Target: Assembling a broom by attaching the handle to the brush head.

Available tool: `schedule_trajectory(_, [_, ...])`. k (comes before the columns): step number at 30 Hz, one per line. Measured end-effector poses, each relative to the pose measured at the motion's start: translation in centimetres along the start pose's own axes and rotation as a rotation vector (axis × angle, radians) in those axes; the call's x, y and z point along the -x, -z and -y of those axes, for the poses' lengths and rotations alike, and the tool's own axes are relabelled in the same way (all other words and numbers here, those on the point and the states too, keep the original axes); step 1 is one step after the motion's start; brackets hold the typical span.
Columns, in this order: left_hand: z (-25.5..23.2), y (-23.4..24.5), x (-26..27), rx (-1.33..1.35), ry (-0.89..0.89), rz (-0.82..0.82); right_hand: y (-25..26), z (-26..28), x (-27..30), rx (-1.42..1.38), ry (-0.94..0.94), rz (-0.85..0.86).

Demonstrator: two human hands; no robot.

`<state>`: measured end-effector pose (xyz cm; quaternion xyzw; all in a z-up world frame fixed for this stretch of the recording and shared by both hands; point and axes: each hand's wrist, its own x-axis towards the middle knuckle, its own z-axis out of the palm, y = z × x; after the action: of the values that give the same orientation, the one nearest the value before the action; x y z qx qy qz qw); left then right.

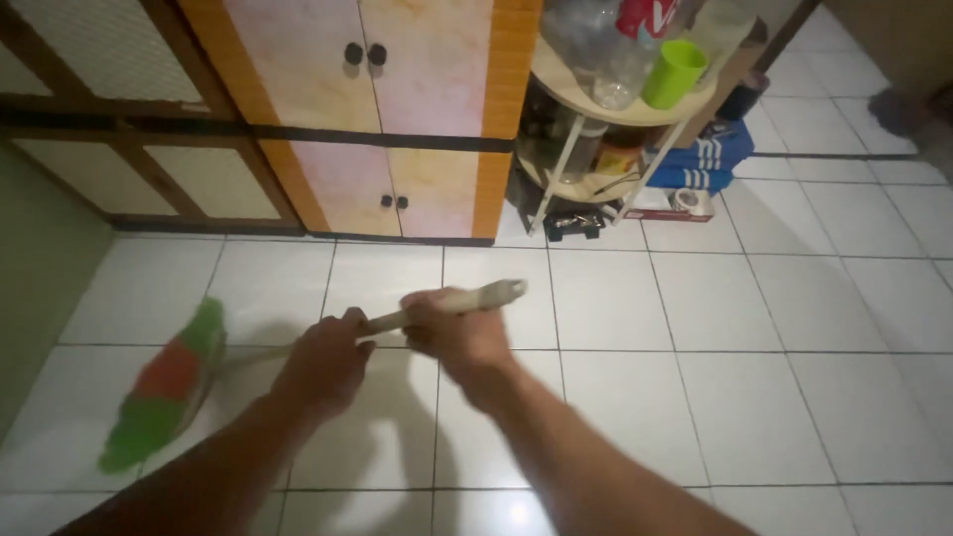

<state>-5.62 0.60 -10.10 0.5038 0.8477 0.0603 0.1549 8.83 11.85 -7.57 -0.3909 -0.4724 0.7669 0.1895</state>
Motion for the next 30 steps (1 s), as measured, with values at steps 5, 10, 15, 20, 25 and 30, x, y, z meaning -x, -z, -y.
schedule_trajectory(5, [2.2, -4.8, -0.9, 0.181, 0.020, -0.041, -0.5, -1.4, 0.3, 0.043, 0.052, -0.054])
schedule_trajectory(10, [-1.5, -5.4, -1.2, 0.182, -0.014, -0.057, 3.5, 3.7, 2.8, 0.115, 0.048, -0.079])
schedule_trajectory(15, [-6.6, -5.3, -1.9, 0.341, -0.095, -0.118, 6.9, 10.1, 6.2, 0.340, 0.038, -0.189])
schedule_trajectory(20, [-8.4, -3.2, -2.6, 0.206, -0.466, -0.560, 7.0, 14.6, 9.0, 0.422, 0.097, -0.317])
schedule_trajectory(25, [-5.9, -0.8, -3.5, 0.146, -0.276, -0.397, 6.4, 12.4, 5.8, 0.348, 0.123, -0.359])
schedule_trajectory(30, [-0.8, 0.5, -1.9, 0.119, 0.058, 0.007, 2.2, 3.3, 2.2, 0.149, 0.111, 0.043])
